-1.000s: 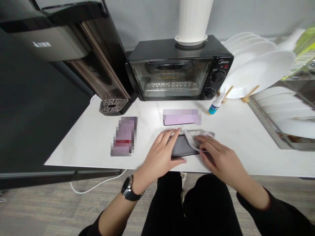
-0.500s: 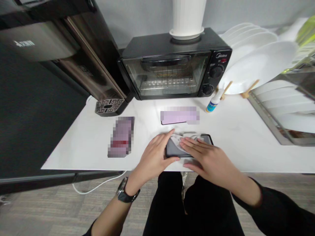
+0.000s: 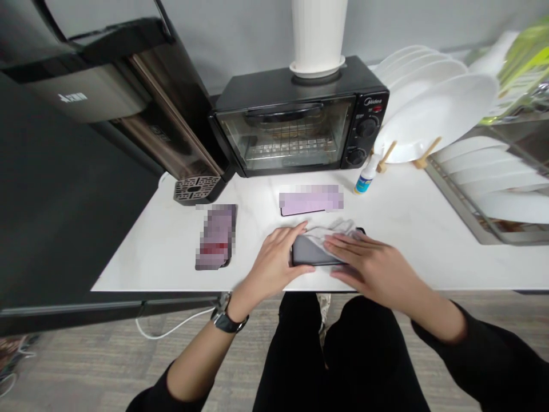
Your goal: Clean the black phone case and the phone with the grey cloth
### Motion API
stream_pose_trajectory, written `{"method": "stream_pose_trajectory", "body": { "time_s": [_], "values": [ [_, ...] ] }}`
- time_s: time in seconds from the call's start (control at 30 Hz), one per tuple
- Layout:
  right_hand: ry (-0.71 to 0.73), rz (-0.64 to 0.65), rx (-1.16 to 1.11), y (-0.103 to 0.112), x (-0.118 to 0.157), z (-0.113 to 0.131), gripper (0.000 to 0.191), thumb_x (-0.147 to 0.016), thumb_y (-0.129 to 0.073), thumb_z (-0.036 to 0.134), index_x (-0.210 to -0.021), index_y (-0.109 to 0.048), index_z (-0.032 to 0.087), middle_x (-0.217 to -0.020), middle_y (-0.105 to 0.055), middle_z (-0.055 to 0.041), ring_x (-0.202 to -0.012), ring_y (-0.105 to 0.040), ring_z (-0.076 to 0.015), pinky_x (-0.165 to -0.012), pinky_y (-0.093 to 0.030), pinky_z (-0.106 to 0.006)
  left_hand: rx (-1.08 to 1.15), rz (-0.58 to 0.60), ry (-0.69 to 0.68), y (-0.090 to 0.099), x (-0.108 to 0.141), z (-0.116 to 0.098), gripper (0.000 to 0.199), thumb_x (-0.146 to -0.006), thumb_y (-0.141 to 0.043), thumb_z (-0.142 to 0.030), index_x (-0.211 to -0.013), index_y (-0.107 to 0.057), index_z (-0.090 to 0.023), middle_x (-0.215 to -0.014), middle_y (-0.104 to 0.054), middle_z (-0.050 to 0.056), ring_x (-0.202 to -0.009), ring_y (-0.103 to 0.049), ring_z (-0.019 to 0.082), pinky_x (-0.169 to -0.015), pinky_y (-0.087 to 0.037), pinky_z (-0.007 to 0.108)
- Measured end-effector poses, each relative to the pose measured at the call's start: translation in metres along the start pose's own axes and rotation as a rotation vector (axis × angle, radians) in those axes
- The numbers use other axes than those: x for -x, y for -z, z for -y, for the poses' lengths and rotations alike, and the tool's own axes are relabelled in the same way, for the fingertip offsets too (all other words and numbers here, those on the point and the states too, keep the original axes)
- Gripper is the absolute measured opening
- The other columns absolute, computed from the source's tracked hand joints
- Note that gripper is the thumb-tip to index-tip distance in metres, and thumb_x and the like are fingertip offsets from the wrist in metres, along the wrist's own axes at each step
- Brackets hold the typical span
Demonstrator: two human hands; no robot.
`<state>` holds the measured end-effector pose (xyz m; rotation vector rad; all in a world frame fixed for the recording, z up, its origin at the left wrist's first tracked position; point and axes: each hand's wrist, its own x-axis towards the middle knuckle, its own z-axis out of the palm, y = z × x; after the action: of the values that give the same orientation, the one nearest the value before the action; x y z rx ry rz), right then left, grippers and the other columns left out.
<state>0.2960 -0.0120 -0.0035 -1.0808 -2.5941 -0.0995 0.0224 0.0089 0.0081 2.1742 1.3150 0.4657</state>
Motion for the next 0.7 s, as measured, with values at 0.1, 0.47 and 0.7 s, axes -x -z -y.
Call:
{"method": "stream_pose_trajectory", "body": {
  "time_s": [0.1, 0.47, 0.7],
  "values": [
    [-0.028, -0.009, 0.085, 0.009, 0.018, -0.014, 0.055, -0.106, -0.055, 0.050, -0.151, -0.058, 0.020, -0.153, -0.062, -0.0043, -0.133, -0.070, -0.0272, -0.109, -0.065, -0.054, 0.020, 0.012, 0.002, 0.000, -0.004, -0.002, 0.106, -0.079, -0.091, -0.049, -0.166, -0.034, -0.026, -0.151, -0.062, 0.005, -0.140, -0.050, 0.029, -0.122, -0.038, 0.049],
    [0.060, 0.044, -0.068, -0.002, -0.012, -0.008, 0.049, -0.107, -0.055, 0.044, -0.151, -0.058, 0.023, -0.154, -0.062, -0.0014, -0.139, -0.066, -0.0219, -0.120, -0.058, -0.051, -0.059, 0.007, -0.043, -0.001, 0.001, -0.001, 0.096, -0.086, -0.082, -0.057, -0.164, -0.039, -0.023, -0.151, -0.060, 0.010, -0.138, -0.050, 0.030, -0.121, -0.043, 0.049],
    [0.132, -0.020, -0.065, 0.002, 0.009, -0.015, 0.045, -0.107, -0.056, 0.041, -0.147, -0.060, 0.022, -0.151, -0.064, 0.0014, -0.135, -0.068, -0.0204, -0.115, -0.062, -0.049, -0.224, -0.013, -0.190, 0.034, -0.057, -0.004, 0.096, -0.088, -0.071, -0.071, -0.164, -0.043, -0.020, -0.170, -0.044, 0.012, -0.155, -0.042, 0.031, -0.132, -0.034, 0.047]
  ]
}}
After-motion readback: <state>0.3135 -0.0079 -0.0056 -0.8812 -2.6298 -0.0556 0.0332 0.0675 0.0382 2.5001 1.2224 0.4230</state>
